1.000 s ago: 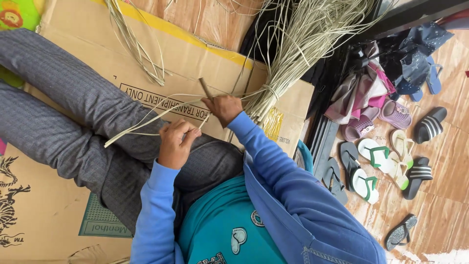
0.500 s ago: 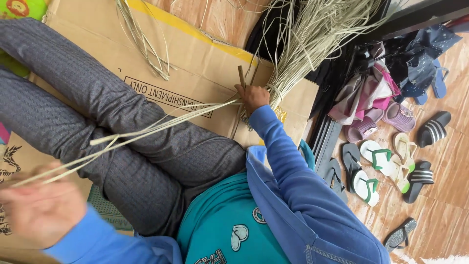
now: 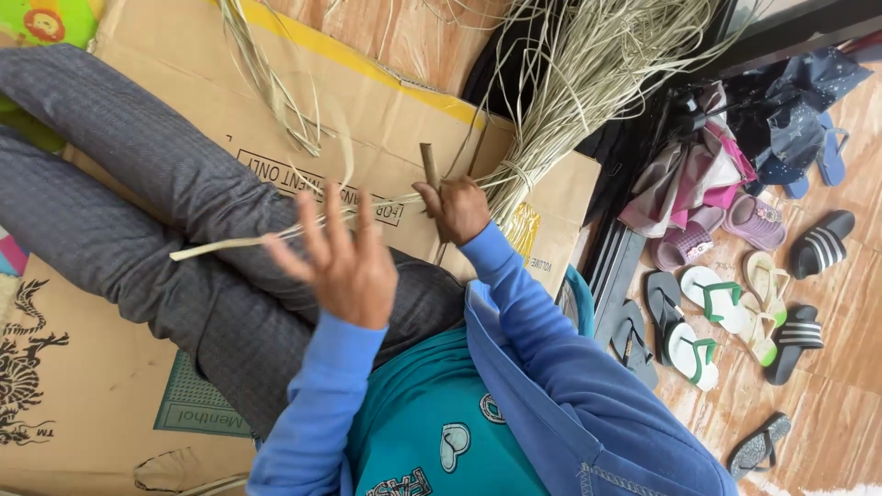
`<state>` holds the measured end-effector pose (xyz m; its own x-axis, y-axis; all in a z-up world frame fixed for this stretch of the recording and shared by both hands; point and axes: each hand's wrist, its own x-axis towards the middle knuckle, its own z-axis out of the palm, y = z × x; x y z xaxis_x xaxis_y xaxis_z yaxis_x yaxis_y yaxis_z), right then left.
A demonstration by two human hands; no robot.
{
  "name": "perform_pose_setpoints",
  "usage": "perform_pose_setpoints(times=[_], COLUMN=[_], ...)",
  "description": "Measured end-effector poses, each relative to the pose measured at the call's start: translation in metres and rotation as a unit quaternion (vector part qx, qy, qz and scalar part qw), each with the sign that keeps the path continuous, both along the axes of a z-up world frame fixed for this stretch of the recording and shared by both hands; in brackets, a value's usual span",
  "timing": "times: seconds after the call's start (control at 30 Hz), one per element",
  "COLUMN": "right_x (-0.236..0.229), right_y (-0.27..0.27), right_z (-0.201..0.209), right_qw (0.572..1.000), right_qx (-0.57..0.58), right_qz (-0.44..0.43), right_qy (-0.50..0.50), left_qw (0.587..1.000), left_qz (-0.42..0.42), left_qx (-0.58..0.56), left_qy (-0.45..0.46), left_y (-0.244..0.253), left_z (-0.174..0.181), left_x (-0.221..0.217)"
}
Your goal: A person sits on the floor and braids long strips of dried plant material, using a small wooden stick to assist in the weaving process.
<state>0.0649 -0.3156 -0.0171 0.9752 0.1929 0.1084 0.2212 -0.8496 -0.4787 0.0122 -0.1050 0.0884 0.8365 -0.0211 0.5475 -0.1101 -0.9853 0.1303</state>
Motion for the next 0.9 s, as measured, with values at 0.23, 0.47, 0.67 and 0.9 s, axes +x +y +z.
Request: perform_pose_setpoints(times=[0.23, 0.47, 0.67, 0.9], right_x=[-0.014, -0.016, -0.001, 0.018], right_y=[0.032, 0.056, 0.041, 0.016], right_z=[0.054, 0.060, -0.004, -0.057], right_qw=[0.987, 0.979, 0.999, 0.974], right_qx=[0.085, 0.124, -0.004, -0.126], right_qz=[0.085, 0.114, -0.041, -0.116], right_qy=[-0.102, -0.111, 0.025, 0.146], left_qw=[0.974, 0.782, 0.654, 0.489], left_qz=[-0.140, -0.295, -0.318, -0.272], left_qx=[-0.099, -0.477, -0.643, -0.828], left_qy=[0.148, 0.271, 0.240, 0.049], left_y=[-0.015, 0.019, 0.060, 0.239], left_z=[-0.048, -0.020, 0.020, -0.011], left_x=[-0.006, 0.007, -0.028, -0.075])
